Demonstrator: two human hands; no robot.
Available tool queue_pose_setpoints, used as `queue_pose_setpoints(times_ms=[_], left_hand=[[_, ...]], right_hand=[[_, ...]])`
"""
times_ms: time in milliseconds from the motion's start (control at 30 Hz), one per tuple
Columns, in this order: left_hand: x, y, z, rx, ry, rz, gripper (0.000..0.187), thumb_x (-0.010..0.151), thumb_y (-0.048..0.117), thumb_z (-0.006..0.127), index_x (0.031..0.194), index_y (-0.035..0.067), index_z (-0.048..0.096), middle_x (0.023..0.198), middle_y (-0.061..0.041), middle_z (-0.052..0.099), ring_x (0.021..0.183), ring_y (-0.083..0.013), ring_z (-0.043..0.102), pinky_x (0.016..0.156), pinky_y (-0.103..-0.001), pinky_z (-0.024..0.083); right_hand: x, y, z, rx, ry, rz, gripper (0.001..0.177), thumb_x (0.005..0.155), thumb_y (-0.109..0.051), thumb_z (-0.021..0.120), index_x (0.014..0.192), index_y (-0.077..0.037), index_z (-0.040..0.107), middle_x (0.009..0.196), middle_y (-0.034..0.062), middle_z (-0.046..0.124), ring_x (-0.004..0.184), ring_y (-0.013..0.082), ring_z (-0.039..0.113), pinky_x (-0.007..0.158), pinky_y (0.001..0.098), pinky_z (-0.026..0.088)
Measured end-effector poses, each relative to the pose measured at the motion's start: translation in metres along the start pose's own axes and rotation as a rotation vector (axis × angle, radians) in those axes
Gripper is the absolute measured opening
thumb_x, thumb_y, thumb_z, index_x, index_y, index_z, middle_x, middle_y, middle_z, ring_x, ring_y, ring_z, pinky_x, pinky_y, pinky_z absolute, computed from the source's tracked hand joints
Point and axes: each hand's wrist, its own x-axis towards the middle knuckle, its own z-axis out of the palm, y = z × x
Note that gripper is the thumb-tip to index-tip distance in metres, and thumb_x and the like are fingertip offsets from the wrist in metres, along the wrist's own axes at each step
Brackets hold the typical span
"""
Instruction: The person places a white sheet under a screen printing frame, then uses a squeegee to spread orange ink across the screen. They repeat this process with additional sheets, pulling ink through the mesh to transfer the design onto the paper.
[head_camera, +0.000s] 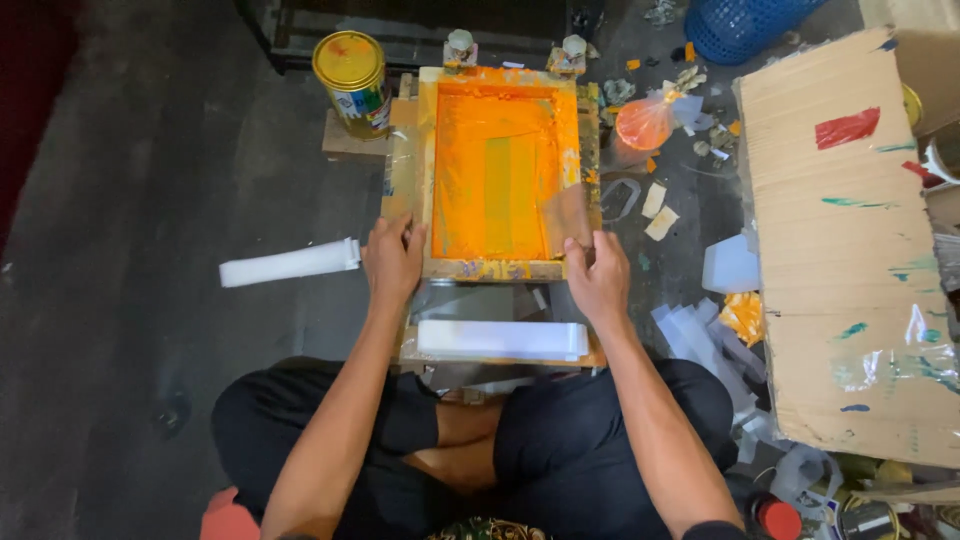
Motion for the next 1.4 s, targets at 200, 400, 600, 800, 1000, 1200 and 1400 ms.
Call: queue_pose_setpoints(times_ms=[200, 400, 600, 800, 1000, 1200, 1400], left_hand=[[0.059, 0.024, 0.019, -0.035, 0.035, -0.116, 0.033, 0.106, 0.037, 0.062, 0.124, 0.012, 0.071, 0.106, -0.009, 0.064, 0.104, -0.0307, 0.064, 0.090, -0.045, 0.045], [0.093, 0.042, 0.012, -0.021, 0.068, 0.008, 0.032, 0.107, 0.029, 0.061, 0.132, 0.009, 0.063, 0.112, -0.014, 0.056, 0.108, -0.0390, 0.056, 0.088, -0.046, 0.042], [0.103, 0.046, 0.022, 0.228, 0.163, 0.315, 0.024, 0.104, 0.027, 0.067, 0.118, 0.008, 0.067, 0.115, -0.010, 0.052, 0.112, -0.0323, 0.050, 0.086, -0.043, 0.039], [0.106, 0.057, 0.008, 0.063, -0.110, 0.553, 0.054, 0.099, 0.038, 0.071, 0.143, 0.010, 0.057, 0.135, -0.010, 0.052, 0.119, -0.0278, 0.045, 0.097, -0.041, 0.031], [0.072, 0.051, 0.014, 0.070, -0.279, 0.644, 0.031, 0.093, 0.039, 0.077, 0.119, 0.024, 0.070, 0.111, 0.004, 0.062, 0.111, -0.0212, 0.047, 0.092, -0.042, 0.030], [0.020, 0.052, -0.015, 0.056, -0.376, 0.702, 0.032, 0.088, 0.024, 0.078, 0.119, 0.021, 0.069, 0.102, 0.001, 0.067, 0.101, -0.0230, 0.053, 0.090, -0.041, 0.027], [0.011, 0.054, -0.019, -0.080, -0.430, 0.575, 0.026, 0.097, 0.035, 0.073, 0.116, 0.018, 0.070, 0.086, 0.000, 0.067, 0.090, -0.0224, 0.057, 0.089, -0.040, 0.027]], right_hand=[[0.060, -0.035, 0.011, 0.109, -0.107, -0.196, 0.033, 0.101, -0.032, 0.071, 0.114, -0.002, 0.070, 0.083, 0.0226, 0.066, 0.083, 0.0470, 0.067, 0.064, 0.0484, 0.053], [0.134, -0.042, 0.053, 0.135, -0.281, -0.315, 0.023, 0.097, -0.011, 0.070, 0.120, -0.008, 0.071, 0.096, 0.0196, 0.070, 0.093, 0.0473, 0.067, 0.072, 0.0469, 0.057], [0.163, -0.023, 0.081, 0.096, -0.392, -0.377, 0.032, 0.092, -0.010, 0.075, 0.123, -0.011, 0.069, 0.115, 0.0170, 0.070, 0.114, 0.0444, 0.064, 0.095, 0.0524, 0.052], [0.156, -0.026, 0.071, 0.000, -0.479, -0.433, 0.030, 0.094, -0.012, 0.073, 0.124, -0.011, 0.070, 0.120, 0.0156, 0.071, 0.116, 0.0426, 0.063, 0.093, 0.0522, 0.052], [0.106, -0.058, 0.027, -0.001, -0.647, -0.467, 0.025, 0.095, -0.010, 0.071, 0.119, -0.004, 0.072, 0.112, 0.0202, 0.073, 0.109, 0.0432, 0.068, 0.090, 0.0535, 0.055], [0.059, -0.060, 0.002, 0.076, -0.791, -0.356, 0.029, 0.097, -0.013, 0.070, 0.126, -0.010, 0.070, 0.113, 0.0183, 0.072, 0.110, 0.0425, 0.067, 0.086, 0.0501, 0.056], [0.051, -0.077, -0.016, 0.153, -0.800, -0.189, 0.036, 0.097, -0.016, 0.070, 0.131, -0.010, 0.062, 0.113, 0.0217, 0.071, 0.106, 0.0461, 0.068, 0.082, 0.0543, 0.057]])
